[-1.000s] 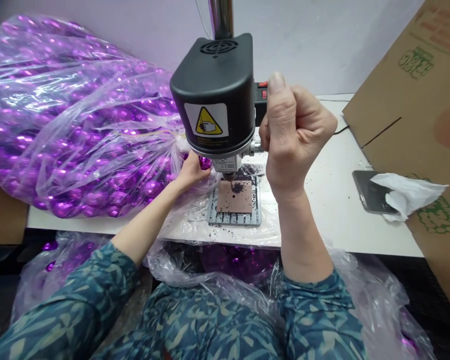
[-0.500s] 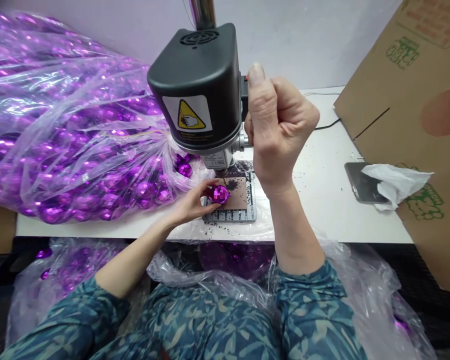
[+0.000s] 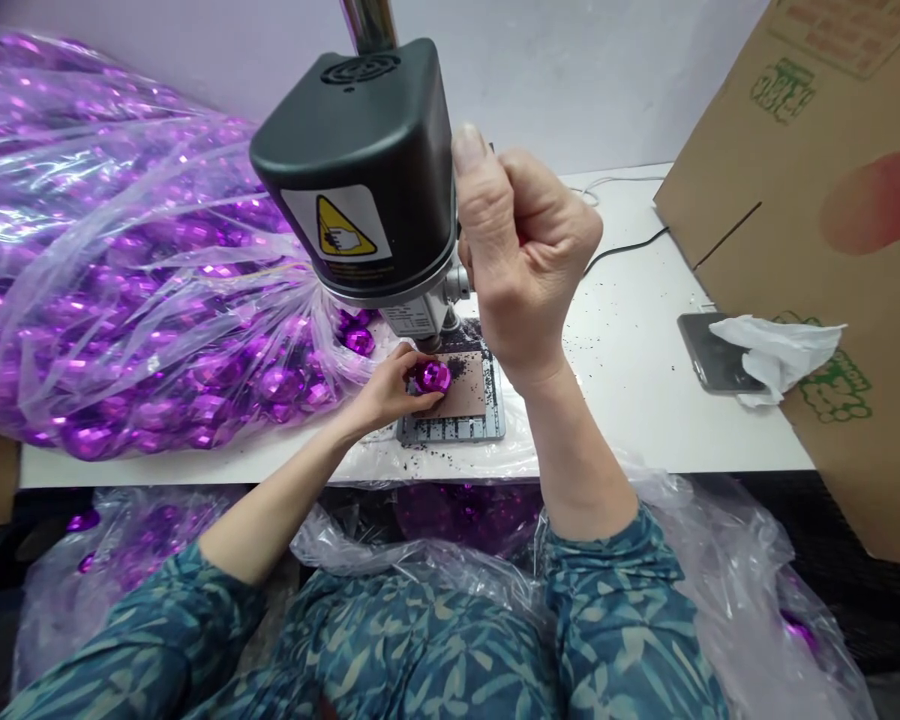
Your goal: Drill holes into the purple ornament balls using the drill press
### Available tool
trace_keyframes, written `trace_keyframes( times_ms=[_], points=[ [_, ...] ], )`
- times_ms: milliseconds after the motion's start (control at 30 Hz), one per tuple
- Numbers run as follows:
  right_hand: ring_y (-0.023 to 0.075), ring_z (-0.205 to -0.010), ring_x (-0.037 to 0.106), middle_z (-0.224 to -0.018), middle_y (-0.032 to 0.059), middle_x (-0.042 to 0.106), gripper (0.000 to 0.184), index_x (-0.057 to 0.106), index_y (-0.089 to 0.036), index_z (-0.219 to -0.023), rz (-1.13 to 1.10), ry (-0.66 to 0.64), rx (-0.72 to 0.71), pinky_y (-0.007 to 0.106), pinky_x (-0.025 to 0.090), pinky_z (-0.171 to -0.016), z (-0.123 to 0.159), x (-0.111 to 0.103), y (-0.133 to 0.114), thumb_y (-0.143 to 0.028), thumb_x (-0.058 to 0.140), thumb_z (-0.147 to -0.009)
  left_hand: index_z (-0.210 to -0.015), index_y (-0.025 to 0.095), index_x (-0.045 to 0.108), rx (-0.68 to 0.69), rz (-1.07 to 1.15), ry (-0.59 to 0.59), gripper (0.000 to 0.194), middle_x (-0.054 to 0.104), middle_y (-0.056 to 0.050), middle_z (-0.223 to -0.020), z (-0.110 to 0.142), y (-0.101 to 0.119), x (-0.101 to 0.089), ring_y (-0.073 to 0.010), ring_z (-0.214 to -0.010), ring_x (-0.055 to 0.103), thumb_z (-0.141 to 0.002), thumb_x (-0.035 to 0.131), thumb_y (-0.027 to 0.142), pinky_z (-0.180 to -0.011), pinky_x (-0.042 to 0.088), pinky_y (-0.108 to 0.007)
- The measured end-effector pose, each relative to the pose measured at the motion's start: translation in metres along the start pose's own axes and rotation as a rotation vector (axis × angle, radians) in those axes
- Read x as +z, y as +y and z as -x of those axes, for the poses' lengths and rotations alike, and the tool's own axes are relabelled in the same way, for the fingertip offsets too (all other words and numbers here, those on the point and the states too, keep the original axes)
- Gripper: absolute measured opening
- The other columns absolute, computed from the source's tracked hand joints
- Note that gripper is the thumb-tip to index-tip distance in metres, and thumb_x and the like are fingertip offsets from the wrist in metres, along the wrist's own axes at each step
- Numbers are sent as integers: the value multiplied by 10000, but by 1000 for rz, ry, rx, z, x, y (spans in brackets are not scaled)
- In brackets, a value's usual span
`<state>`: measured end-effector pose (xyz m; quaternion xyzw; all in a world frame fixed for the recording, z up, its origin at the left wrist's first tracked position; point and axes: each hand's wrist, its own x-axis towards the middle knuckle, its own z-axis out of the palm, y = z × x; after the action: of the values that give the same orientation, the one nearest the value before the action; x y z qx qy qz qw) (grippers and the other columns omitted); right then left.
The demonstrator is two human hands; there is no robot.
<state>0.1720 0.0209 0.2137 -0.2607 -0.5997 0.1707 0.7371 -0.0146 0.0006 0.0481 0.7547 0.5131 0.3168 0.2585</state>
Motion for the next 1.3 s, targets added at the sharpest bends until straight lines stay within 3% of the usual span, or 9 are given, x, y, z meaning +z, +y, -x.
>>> trace_keyframes(
  times_ms=[133,300,500,700,900,1033,1300],
  points=[
    [-3,-446,329,-485,-63,322,533,344,-178,-594,-50,26,-9,209,301,-468,1,1,-3,-505,548,-961,-1190,199,685,9,63,2,458,676,-81,-1147,-4,-1,8,-265,-1069,682,-774,864,267,-966,588,-440],
    [-8,-450,323,-487,-63,309,551,336,-176,-597,-39,17,0,206,293,-465,1,1,-3,-544,546,-949,-1199,202,616,-110,231,100,525,727,-62,-1096,4,-4,26,-237,-991,716,-756,889,267,-898,606,-405],
    [-16,-429,318,-469,-68,298,557,315,-174,-579,-49,36,-27,198,295,-458,0,2,-1,-521,548,-947,-1190,193,634,18,254,160,516,706,-91,-1174,7,-6,41,-261,-1092,695,-742,890,223,-967,583,-423],
    [14,-410,310,-454,-62,326,558,266,-182,-567,-101,59,-57,257,246,-443,6,2,-8,-429,593,-946,-1187,185,635,-2,245,168,498,709,-100,-1184,6,-6,43,-253,-1081,694,-763,890,241,-968,582,-430],
    [44,-411,281,-457,-37,246,622,218,-186,-553,-27,111,-26,303,198,-437,30,-6,-4,-482,599,-944,-1182,196,636,-13,227,162,496,715,-105,-1199,6,-5,42,-260,-1093,700,-770,902,270,-970,591,-441],
    [39,-386,243,-446,-37,206,596,173,-163,-545,-132,149,-213,296,167,-428,43,-9,13,-320,579,-953,-1177,192,633,7,231,157,486,714,-118,-1210,6,-6,42,-276,-1122,699,-780,899,279,-970,591,-446],
    [48,-321,228,-408,-65,198,487,173,-176,-555,-195,77,-480,266,192,-365,48,-13,30,-132,504,-909,-1171,192,610,-25,231,170,505,719,-102,-1195,8,-2,42,-266,-1120,707,-774,910,273,-992,587,-445]
  ],
)
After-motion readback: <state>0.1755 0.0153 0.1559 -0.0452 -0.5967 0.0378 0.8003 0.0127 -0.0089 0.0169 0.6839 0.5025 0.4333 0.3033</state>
